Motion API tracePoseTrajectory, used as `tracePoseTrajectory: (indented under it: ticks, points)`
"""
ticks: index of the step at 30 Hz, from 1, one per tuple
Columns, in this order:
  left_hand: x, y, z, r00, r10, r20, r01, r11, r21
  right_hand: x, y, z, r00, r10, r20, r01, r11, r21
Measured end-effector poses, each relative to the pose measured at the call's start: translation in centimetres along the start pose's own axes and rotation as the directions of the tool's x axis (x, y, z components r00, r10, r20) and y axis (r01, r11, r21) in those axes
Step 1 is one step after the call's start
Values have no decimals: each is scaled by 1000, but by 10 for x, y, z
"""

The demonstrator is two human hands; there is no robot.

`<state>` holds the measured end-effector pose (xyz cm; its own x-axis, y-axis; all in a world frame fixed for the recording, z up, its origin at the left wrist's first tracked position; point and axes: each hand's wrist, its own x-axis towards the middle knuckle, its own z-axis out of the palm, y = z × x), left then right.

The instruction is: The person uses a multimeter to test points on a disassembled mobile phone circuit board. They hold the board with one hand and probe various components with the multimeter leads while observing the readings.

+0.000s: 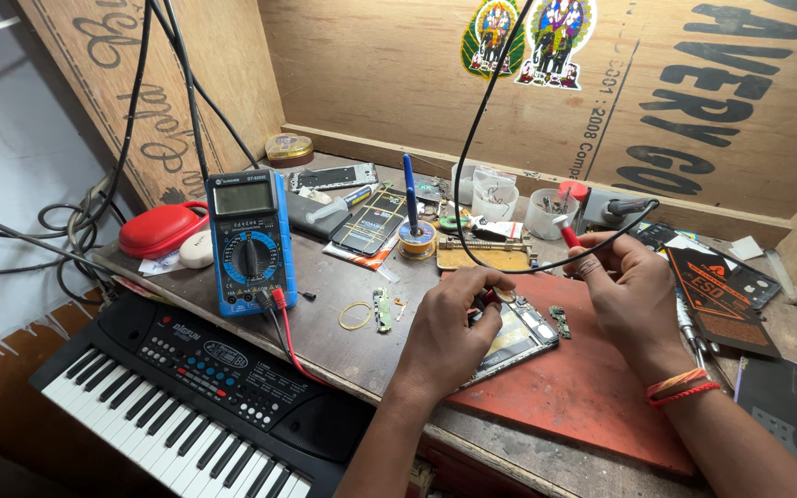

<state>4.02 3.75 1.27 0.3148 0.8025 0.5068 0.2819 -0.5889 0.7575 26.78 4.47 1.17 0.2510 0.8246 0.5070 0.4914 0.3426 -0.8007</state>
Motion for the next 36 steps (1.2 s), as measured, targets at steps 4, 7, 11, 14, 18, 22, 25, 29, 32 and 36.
tracePoseTrajectory:
  ticks: [4,7,11,14,18,22,25,29,32,36]
  points:
    - [-1,-2,1,995,77,-67,-77,997,-1,3,6,-1,990,134,35,-138,978,158]
    - [-2,-4,2,988,103,-114,-104,995,-3,5,8,-1,966,236,106,-256,932,258]
    - [-2,-5,2,984,98,-152,-97,995,12,3,3,2,935,311,170,-352,866,355]
    - [-3,-4,1,981,97,-167,-97,995,13,1,-8,1,932,302,199,-359,844,400]
    - [-3,-1,1,989,46,-138,-46,999,-2,-2,-21,1,914,327,238,-399,830,389]
    - [-3,2,-1,993,-7,-122,9,1000,15,-4,-28,5,915,319,246,-391,850,353]
    - [-3,3,-1,993,-26,-118,28,999,19,-5,-30,5,914,321,249,-394,851,349]
    - [-2,3,-1,993,-38,-114,43,998,37,-4,-31,6,894,363,264,-437,838,328]
    - [-3,3,0,993,-21,-113,26,999,44,-4,-29,6,899,348,265,-426,834,351]
    - [-3,3,-1,992,-5,-125,11,999,44,-4,-26,6,906,344,247,-413,846,337]
